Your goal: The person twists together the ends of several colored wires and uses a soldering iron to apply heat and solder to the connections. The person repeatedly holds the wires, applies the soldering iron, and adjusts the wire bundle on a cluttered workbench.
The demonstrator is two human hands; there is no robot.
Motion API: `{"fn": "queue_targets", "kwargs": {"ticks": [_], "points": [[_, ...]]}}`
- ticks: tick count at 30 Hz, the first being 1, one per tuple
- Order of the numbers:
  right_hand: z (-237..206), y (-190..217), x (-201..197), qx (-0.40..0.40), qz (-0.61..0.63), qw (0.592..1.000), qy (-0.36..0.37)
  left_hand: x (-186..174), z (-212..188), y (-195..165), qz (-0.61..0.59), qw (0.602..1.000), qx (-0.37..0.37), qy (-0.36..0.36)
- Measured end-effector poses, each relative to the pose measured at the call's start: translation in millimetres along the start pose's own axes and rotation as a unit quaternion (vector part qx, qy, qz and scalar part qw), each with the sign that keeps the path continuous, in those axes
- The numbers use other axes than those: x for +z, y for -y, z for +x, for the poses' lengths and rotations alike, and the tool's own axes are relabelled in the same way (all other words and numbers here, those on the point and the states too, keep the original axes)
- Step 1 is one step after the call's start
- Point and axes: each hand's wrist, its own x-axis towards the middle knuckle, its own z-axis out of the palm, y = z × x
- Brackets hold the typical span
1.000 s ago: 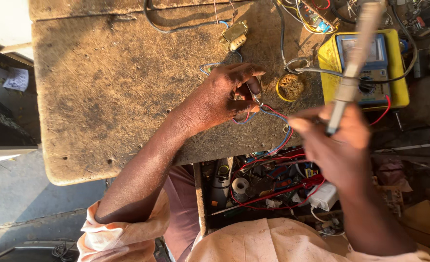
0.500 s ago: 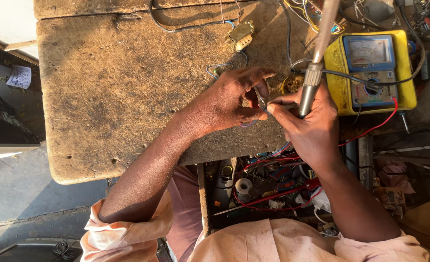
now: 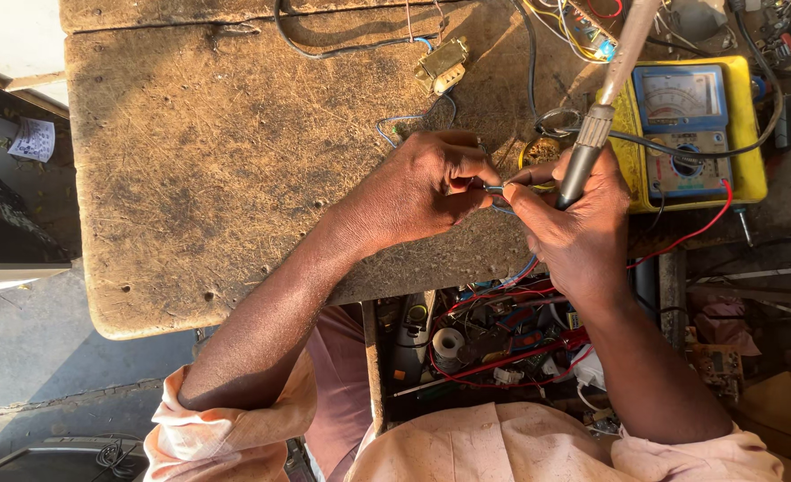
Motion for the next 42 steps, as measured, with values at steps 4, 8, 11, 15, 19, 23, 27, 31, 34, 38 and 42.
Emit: {"fn": "queue_targets", "kwargs": {"ticks": [4, 8, 11, 15, 19, 23, 27, 31, 34, 38, 42], "points": [[1.7, -2.0, 2.9, -0.03, -0.097, 0.995, -0.012, -1.8, 0.7, -2.4, -0.013, 1.0, -0.011, -0.01], [1.8, -2.3, 4.5, -0.031, -0.157, 0.987, -0.011, -2.5, 0.0, 0.7, 0.022, 1.0, -0.009, -0.008], [0.8, -1.0, 2.9, -0.029, -0.164, 0.986, -0.003, -0.6, -1.5, 6.2, 0.038, 0.999, 0.006, -0.022], [-4.3, 3.6, -1.8, -0.041, -0.194, 0.98, -0.003, 3.0, 1.6, 12.6, 0.071, 0.997, 0.023, -0.033], [-11.6, 9.2, -4.1, -0.066, -0.224, 0.972, 0.002, 0.3, 1.7, 14.1, 0.129, 0.989, 0.039, -0.057], [-17.8, 13.6, -4.9, -0.013, -0.274, 0.962, 0.007, -0.3, -1.5, 13.1, 0.133, 0.987, 0.062, -0.062], [-20.5, 13.3, -2.9, -0.02, -0.28, 0.96, 0.021, 5.2, -1.4, 15.9, 0.152, 0.983, 0.08, -0.061], [-25.6, 12.5, -2.1, -0.007, -0.281, 0.959, 0.034, 9.9, -0.2, 22.7, 0.147, 0.987, 0.058, -0.03], [-26.7, 11.8, -1.7, -0.042, -0.257, 0.965, 0.036, 10.9, 0.2, 26.4, 0.163, 0.982, 0.083, -0.043], [-28.3, 11.5, -3.8, -0.002, -0.25, 0.968, 0.032, 10.6, -0.4, 28.2, 0.165, 0.985, 0.054, -0.011], [-31.7, 8.0, -8.8, -0.038, -0.248, 0.966, 0.059, 11.8, 1.6, 28.9, 0.161, 0.985, 0.058, -0.013]]}}
